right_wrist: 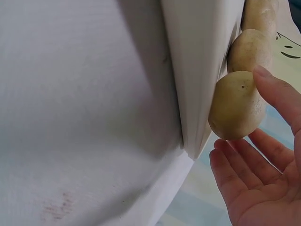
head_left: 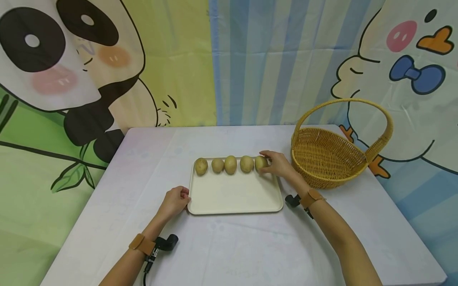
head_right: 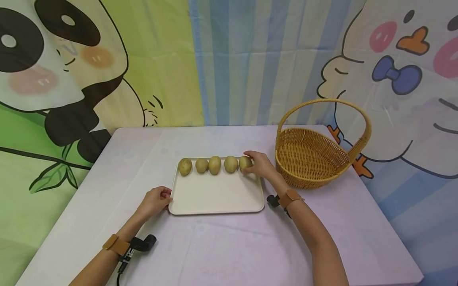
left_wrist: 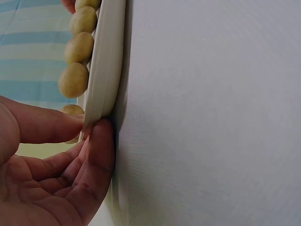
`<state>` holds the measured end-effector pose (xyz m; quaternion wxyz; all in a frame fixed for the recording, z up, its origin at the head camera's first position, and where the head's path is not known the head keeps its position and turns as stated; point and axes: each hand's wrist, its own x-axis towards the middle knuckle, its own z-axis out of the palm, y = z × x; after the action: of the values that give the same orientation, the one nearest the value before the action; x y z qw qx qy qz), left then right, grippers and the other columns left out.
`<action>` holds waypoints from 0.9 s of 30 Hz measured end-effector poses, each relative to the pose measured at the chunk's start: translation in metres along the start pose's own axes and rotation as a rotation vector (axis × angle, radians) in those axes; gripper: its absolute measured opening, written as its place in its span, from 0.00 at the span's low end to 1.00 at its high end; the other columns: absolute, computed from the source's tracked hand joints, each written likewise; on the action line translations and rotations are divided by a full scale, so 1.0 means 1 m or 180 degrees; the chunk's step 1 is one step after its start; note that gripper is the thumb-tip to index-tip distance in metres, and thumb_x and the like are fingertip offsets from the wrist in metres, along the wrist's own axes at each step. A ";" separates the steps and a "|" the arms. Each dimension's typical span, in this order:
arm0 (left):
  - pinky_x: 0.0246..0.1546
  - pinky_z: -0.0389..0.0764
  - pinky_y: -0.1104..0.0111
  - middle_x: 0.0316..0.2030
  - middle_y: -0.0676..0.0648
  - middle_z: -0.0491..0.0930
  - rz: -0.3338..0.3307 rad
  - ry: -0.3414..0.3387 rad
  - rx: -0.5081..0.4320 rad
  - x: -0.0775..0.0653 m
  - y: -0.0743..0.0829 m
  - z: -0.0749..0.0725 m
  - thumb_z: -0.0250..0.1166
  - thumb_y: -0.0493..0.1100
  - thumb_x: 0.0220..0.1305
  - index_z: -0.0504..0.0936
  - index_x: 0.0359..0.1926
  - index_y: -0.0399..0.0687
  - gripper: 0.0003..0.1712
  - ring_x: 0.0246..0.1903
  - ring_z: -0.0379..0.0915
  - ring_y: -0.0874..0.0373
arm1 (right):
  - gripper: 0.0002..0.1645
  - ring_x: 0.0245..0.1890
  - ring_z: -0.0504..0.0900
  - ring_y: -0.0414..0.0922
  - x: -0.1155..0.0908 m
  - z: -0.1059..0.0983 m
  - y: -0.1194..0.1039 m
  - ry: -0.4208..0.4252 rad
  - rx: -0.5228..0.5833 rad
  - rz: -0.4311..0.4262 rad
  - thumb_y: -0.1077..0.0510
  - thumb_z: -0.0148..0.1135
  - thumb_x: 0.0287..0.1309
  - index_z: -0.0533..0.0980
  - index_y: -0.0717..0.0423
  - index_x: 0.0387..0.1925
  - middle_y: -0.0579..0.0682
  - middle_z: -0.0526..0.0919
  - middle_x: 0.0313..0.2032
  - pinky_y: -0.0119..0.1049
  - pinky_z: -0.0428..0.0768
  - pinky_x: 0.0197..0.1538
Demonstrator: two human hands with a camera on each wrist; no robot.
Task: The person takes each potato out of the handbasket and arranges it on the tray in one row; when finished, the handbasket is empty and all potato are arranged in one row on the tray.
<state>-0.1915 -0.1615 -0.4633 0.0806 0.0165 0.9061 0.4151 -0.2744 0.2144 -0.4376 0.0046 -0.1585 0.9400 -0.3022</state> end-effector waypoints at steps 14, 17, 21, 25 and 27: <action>0.22 0.76 0.70 0.27 0.44 0.75 0.0013 -0.0015 0.0037 0.003 0.000 0.000 0.61 0.31 0.55 0.75 0.41 0.29 0.13 0.24 0.71 0.58 | 0.43 0.57 0.71 0.60 -0.002 -0.004 0.001 0.0041 0.0179 0.0024 0.56 0.74 0.43 0.67 0.65 0.61 0.62 0.71 0.59 0.49 0.71 0.57; 0.22 0.76 0.70 0.27 0.43 0.75 0.0017 -0.0020 0.0018 0.003 0.000 0.000 0.61 0.31 0.55 0.75 0.41 0.28 0.12 0.23 0.71 0.58 | 0.44 0.58 0.70 0.60 -0.003 -0.005 0.002 0.0069 0.0199 0.0013 0.55 0.73 0.44 0.66 0.64 0.62 0.62 0.70 0.60 0.49 0.70 0.58; 0.22 0.75 0.70 0.27 0.44 0.75 0.0024 -0.0028 0.0042 0.004 0.000 -0.002 0.62 0.31 0.55 0.75 0.41 0.29 0.13 0.23 0.72 0.58 | 0.46 0.60 0.69 0.58 -0.006 -0.008 0.001 0.0103 0.0203 0.0001 0.52 0.72 0.45 0.63 0.62 0.64 0.61 0.68 0.62 0.48 0.69 0.59; 0.25 0.73 0.70 0.28 0.44 0.75 0.0123 0.0039 0.0130 0.003 0.000 -0.006 0.62 0.34 0.55 0.75 0.42 0.29 0.14 0.25 0.72 0.57 | 0.47 0.61 0.66 0.58 -0.011 -0.012 -0.001 0.0153 0.0155 -0.0043 0.50 0.71 0.47 0.61 0.60 0.66 0.60 0.66 0.63 0.49 0.66 0.61; 0.28 0.73 0.68 0.29 0.43 0.76 0.0221 0.0110 0.0212 0.003 -0.001 -0.009 0.62 0.36 0.57 0.75 0.44 0.30 0.16 0.28 0.72 0.55 | 0.47 0.62 0.64 0.59 -0.014 -0.014 -0.003 0.0174 0.0082 -0.0078 0.48 0.69 0.49 0.59 0.60 0.67 0.61 0.64 0.64 0.50 0.64 0.62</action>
<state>-0.1958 -0.1688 -0.4586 0.0499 0.0435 0.9195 0.3875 -0.2619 0.2245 -0.4260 -0.0227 -0.1616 0.9337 -0.3186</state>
